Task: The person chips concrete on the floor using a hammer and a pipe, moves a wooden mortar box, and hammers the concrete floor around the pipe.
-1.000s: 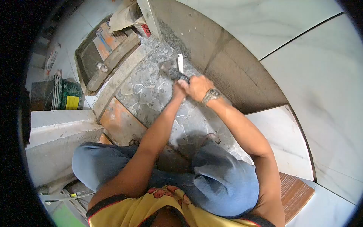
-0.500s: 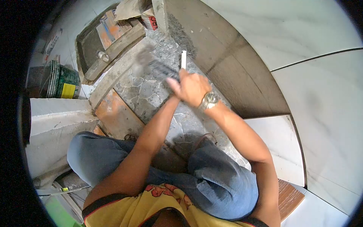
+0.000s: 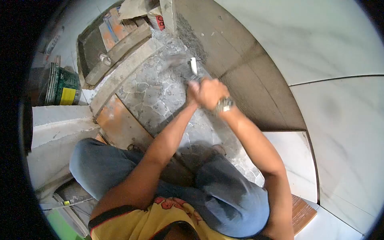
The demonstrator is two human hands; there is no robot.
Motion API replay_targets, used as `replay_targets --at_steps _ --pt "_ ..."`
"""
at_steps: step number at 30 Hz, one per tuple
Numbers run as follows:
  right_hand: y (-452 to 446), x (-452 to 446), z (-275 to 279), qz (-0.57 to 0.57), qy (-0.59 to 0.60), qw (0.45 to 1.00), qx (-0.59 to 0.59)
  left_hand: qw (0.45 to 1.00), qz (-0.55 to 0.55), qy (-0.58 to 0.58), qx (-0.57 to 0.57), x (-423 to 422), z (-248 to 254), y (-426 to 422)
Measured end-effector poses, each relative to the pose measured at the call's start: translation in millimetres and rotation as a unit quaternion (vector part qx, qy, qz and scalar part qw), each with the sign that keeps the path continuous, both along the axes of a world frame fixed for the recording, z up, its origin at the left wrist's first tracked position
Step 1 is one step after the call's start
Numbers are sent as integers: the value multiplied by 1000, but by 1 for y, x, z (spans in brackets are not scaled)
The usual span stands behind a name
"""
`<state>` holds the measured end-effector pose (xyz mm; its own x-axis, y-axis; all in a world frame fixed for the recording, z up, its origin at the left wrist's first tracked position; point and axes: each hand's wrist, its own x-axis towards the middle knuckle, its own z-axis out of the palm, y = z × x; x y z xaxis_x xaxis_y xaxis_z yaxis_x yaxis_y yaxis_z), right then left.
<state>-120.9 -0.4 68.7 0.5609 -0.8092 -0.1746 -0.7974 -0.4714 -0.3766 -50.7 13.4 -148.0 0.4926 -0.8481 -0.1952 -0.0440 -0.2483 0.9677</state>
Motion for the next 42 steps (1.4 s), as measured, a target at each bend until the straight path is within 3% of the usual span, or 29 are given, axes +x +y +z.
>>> replay_targets --at_steps 2,5,8,11,13,15,17,21,24,27,29,30,33,34,37,38,42 --pt "-5 -1 -2 -18 53 998 3 1000 4 -15 18 -5 4 -3" --pt "40 22 44 24 -36 999 1 1000 7 18 -15 -4 2 11" --pt "59 30 69 142 -71 979 -130 999 3 41 -34 2 5 24" --pt "8 13 20 23 25 999 20 999 11 9 33 7 25 5" --pt "-23 -1 -7 48 115 990 -61 995 4 -39 90 6 18 -1" --pt "-13 10 5 38 67 994 -80 991 -32 -88 96 6 -1 -2" --pt "-12 15 27 51 37 995 -80 991 -74 -66 90 12 7 -8" --pt "-14 50 134 99 -25 994 -24 989 -13 -32 143 25 41 -2" --pt "-8 68 162 115 -47 991 -57 989 -39 -19 139 35 67 7" --pt "-29 48 87 96 -1 992 -82 985 -36 -9 169 37 80 6" --pt "-66 26 30 60 222 973 -30 976 -78 -5 201 42 82 9" --pt "-59 32 40 49 245 968 -34 974 -73 -3 213 41 82 10" --pt "-48 68 81 5 210 978 8 976 -62 13 208 37 66 4" --pt "-44 73 90 47 100 991 -71 978 -60 14 200 41 66 3" --pt "-22 100 134 45 -29 998 -41 972 -103 7 209 59 88 7" --pt "-20 98 132 46 -42 997 -45 971 -105 7 216 58 90 11" --pt "-51 34 35 4 125 991 -52 973 -96 4 210 57 90 12"
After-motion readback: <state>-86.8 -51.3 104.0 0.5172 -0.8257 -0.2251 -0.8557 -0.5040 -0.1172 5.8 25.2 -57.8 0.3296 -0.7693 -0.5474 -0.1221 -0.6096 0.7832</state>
